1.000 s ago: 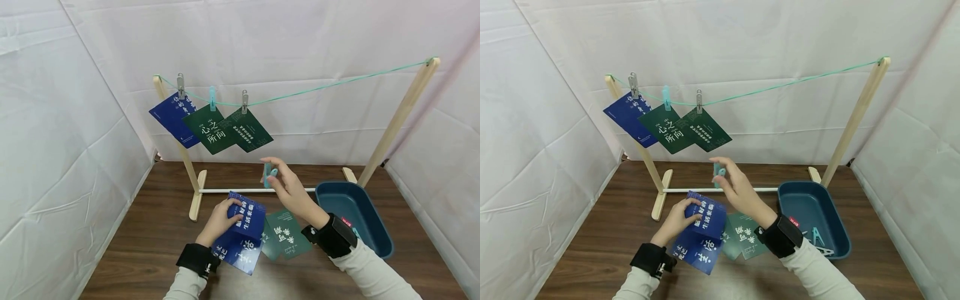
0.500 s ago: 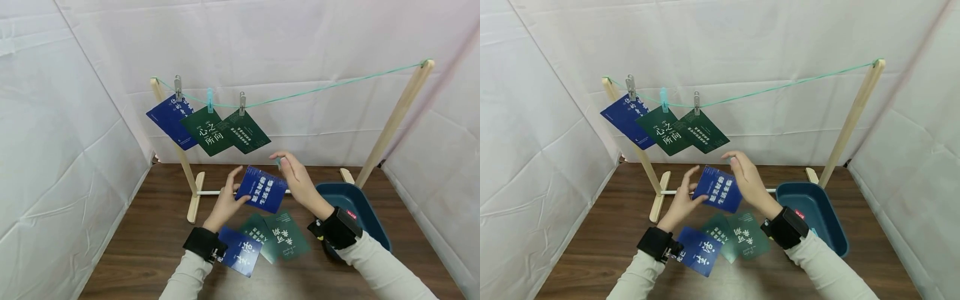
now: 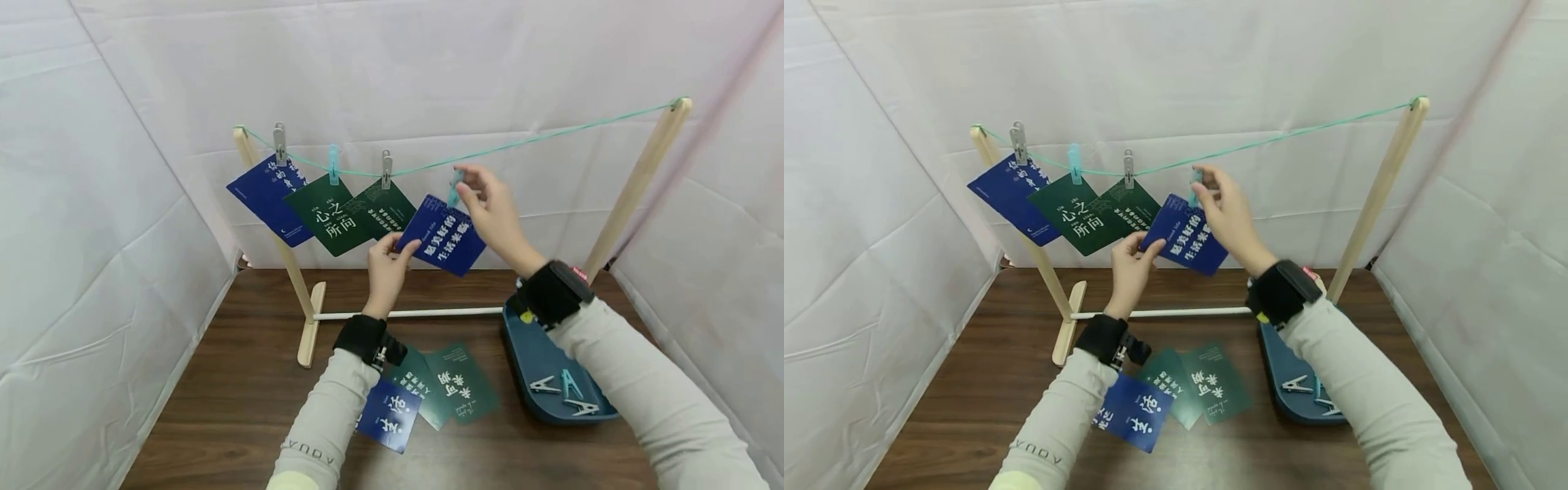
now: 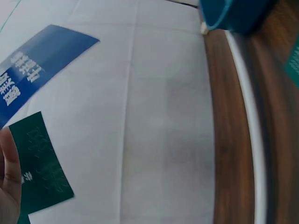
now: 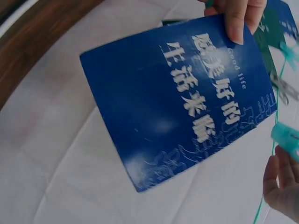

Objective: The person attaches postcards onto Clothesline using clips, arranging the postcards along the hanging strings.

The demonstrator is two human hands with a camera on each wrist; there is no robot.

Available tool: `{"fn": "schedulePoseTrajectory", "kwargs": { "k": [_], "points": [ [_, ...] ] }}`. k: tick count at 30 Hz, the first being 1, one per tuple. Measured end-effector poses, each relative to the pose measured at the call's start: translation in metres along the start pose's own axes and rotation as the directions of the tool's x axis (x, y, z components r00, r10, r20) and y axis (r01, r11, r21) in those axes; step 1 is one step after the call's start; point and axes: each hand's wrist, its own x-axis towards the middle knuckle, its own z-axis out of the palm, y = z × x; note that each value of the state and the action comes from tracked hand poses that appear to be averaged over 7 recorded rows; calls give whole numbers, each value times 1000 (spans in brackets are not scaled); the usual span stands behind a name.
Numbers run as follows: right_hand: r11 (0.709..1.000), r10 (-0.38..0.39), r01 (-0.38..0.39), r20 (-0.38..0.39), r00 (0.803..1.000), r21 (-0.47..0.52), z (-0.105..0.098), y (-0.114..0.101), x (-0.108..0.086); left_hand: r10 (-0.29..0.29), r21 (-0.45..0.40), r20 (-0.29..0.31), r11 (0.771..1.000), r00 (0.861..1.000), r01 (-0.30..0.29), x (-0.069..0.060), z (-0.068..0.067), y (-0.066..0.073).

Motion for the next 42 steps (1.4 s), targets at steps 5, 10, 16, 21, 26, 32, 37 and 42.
{"fn": "schedulePoseTrajectory", "kwargs": {
  "k": [5, 10, 16, 21, 26, 32, 37, 42],
  "points": [
    [998, -46, 47, 55, 997, -31, -3, -12, 38, -1, 53, -25, 999, 1000, 3, 23, 5, 12],
    [998, 9, -2, 113, 994, -63, 0, -21, 64, -22, 90, -1, 996, 1000, 22, 39, 7, 21],
    [998, 46, -42, 87, 995, -48, 7, -21, 76, -48, 90, 5, 995, 999, 48, 44, 4, 32],
    [997, 82, -81, 49, 995, -12, 9, -17, 79, -44, 116, -6, 992, 999, 44, 46, 0, 38],
    [994, 105, -105, 4, 994, 6, 10, -15, 83, -52, 171, 6, 984, 999, 50, 48, -2, 40],
    [990, 133, -132, 42, 990, -41, 9, -11, 85, -57, 196, 2, 979, 998, 55, 49, 0, 41],
    [987, 153, -149, 72, 986, -66, 7, -4, 85, -57, 197, -11, 979, 998, 58, 51, 4, 44],
    [987, 152, -146, 87, 985, -72, 2, 1, 83, -43, 237, -16, 970, 999, 46, 54, 7, 46]
  ]
}}
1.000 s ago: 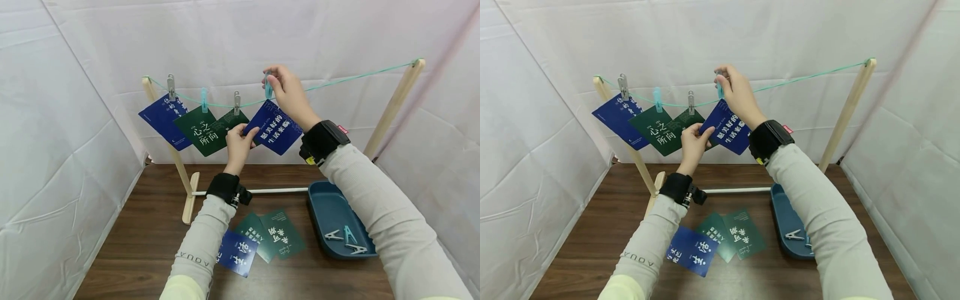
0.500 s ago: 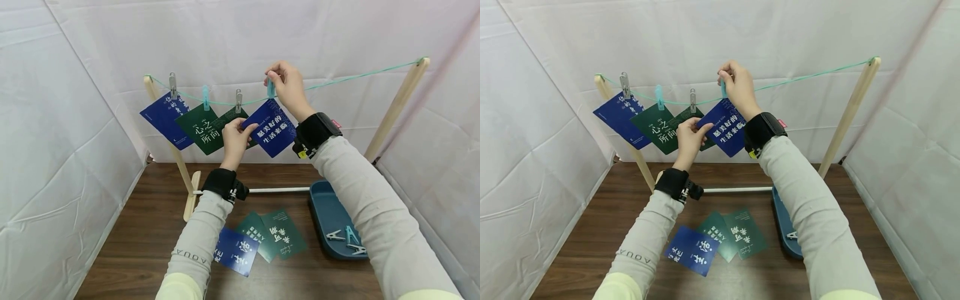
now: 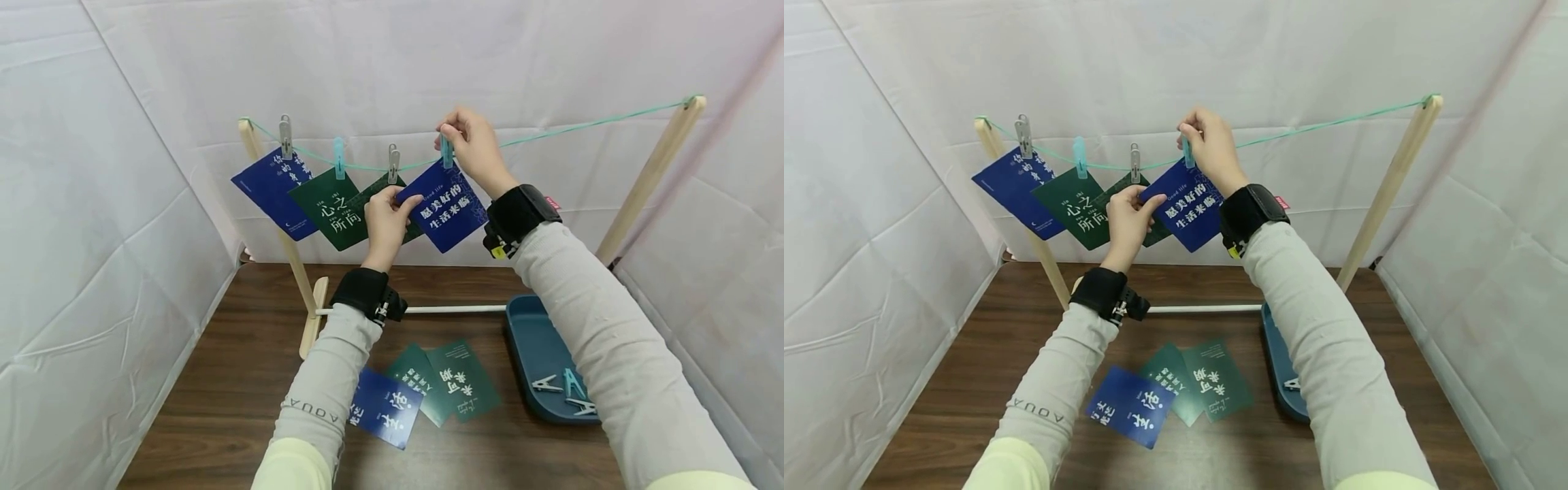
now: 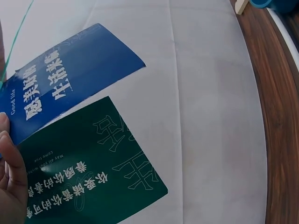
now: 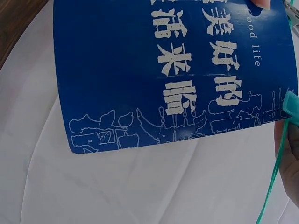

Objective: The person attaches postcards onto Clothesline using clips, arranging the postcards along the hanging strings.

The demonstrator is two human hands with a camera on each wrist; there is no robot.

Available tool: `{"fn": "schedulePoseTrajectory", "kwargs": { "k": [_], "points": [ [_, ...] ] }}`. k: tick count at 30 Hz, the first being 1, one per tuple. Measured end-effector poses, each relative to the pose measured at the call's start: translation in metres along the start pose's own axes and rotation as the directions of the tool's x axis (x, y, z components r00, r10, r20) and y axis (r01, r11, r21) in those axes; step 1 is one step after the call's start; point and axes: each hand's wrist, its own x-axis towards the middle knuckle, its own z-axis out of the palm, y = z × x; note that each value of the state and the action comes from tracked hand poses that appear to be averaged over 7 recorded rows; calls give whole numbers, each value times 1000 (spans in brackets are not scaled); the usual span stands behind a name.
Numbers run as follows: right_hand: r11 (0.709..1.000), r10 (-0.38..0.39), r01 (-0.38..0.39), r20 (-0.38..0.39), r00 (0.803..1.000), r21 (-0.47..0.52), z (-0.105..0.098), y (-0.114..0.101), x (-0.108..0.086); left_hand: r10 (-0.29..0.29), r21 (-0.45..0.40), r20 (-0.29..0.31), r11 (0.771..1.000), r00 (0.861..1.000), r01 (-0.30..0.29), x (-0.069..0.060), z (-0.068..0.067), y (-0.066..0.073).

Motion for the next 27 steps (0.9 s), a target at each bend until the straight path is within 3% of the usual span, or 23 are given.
{"fn": "schedulePoseTrajectory", "kwargs": {
  "k": [11, 18, 23, 27],
  "points": [
    [998, 47, -42, 98, 994, -46, -8, 2, -1, -7, 20, -58, 1000, 998, 8, 1, 9, -1],
    [999, 39, -38, 112, 993, -13, -6, 6, -9, -27, -2, -80, 1000, 996, 27, -16, 12, -18],
    [997, 21, -20, -13, 1000, 73, -3, 5, -16, -50, 14, -106, 999, 993, 52, -30, 6, -30],
    [988, 26, 1, -175, 984, 155, -6, 5, -24, -48, -15, -120, 999, 992, 46, -37, 3, -38]
  ]
}}
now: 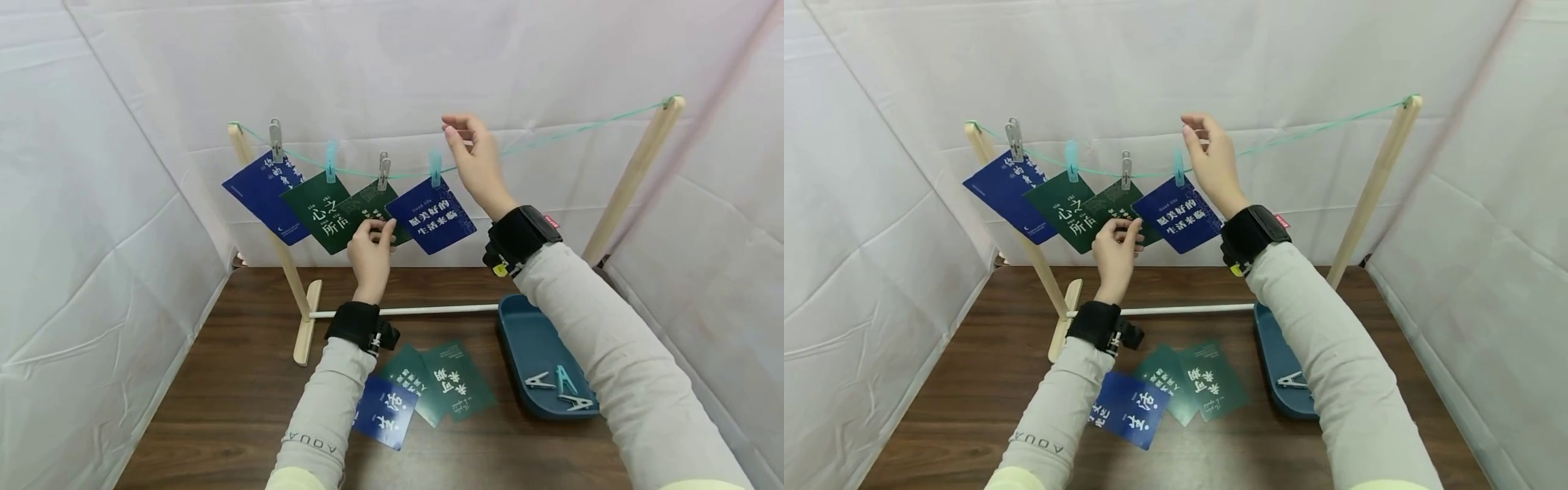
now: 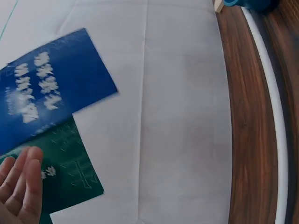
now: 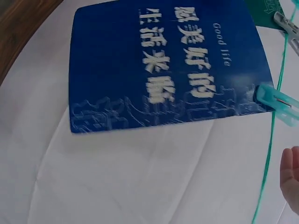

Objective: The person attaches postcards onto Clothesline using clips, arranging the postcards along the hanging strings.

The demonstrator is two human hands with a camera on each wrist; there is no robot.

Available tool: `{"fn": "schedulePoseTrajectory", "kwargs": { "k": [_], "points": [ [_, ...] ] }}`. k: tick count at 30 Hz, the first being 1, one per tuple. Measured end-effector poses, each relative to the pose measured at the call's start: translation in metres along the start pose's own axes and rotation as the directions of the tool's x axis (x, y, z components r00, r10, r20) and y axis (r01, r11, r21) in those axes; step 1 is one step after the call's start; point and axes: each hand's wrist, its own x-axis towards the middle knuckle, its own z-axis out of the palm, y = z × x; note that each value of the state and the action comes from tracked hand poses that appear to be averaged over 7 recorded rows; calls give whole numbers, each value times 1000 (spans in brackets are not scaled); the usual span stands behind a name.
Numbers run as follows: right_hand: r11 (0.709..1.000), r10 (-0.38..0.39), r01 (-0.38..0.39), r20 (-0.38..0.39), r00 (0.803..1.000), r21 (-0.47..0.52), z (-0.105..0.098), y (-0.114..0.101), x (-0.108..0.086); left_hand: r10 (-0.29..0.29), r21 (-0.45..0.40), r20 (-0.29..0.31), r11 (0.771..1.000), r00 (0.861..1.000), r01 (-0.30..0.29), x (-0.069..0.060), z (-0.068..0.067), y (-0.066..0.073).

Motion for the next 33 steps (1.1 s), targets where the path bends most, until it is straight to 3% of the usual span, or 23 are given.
{"fn": "schedulePoseTrajectory", "kwargs": {
  "k": [4, 8, 10, 12, 14, 16, 20, 24, 25, 28, 30, 31, 32, 33],
  "points": [
    [994, -51, 59, -88, 995, 89, -9, 10, -10, 32, -27, -8, 999, 999, -33, -9, 0, -5],
    [989, -94, 102, -78, 993, 111, -23, 26, -26, 46, -15, 33, 999, 998, -45, -29, 4, -8],
    [991, -84, 90, -60, 995, 97, -31, 29, -36, 48, 16, 89, 999, 995, -50, -43, 9, -8],
    [995, -71, 73, -36, 997, 61, -39, 33, -46, 47, 49, 180, 997, 982, -57, -60, 16, -7],
    [999, -35, 35, -10, 999, 19, -47, 37, -55, 56, 90, 301, 992, 952, -87, -78, 24, -5],
    [1000, 5, -4, 17, 1000, -27, -56, 45, -63, 59, 134, 445, 982, 894, -132, -98, 33, -3],
    [992, 71, -63, 68, 995, -106, -71, 69, -79, 77, 175, 668, 951, 740, -256, -137, 51, 2],
    [977, 120, -102, 86, 989, -185, -82, 106, -92, 103, 183, 783, 904, 613, -386, -168, 73, 1],
    [971, 132, -111, 89, 987, -211, -84, 116, -95, 120, 175, 809, 885, 575, -431, -175, 79, 1],
    [953, 189, -154, 115, 975, -262, -89, 147, -104, 153, 135, 884, 821, 441, -554, -191, 95, 0],
    [944, 216, -171, 135, 967, -283, -93, 160, -111, 125, 127, 924, 791, 361, -598, -200, 104, 0],
    [943, 226, -178, 148, 963, -280, -94, 166, -114, 86, 144, 939, 782, 334, -606, -205, 108, -1],
    [942, 240, -191, 158, 958, -276, -96, 170, -119, 47, 166, 947, 777, 318, -607, -209, 111, -2],
    [939, 260, -207, 169, 951, -276, -97, 174, -123, 6, 195, 950, 771, 313, -606, -212, 113, -4]
  ]
}}
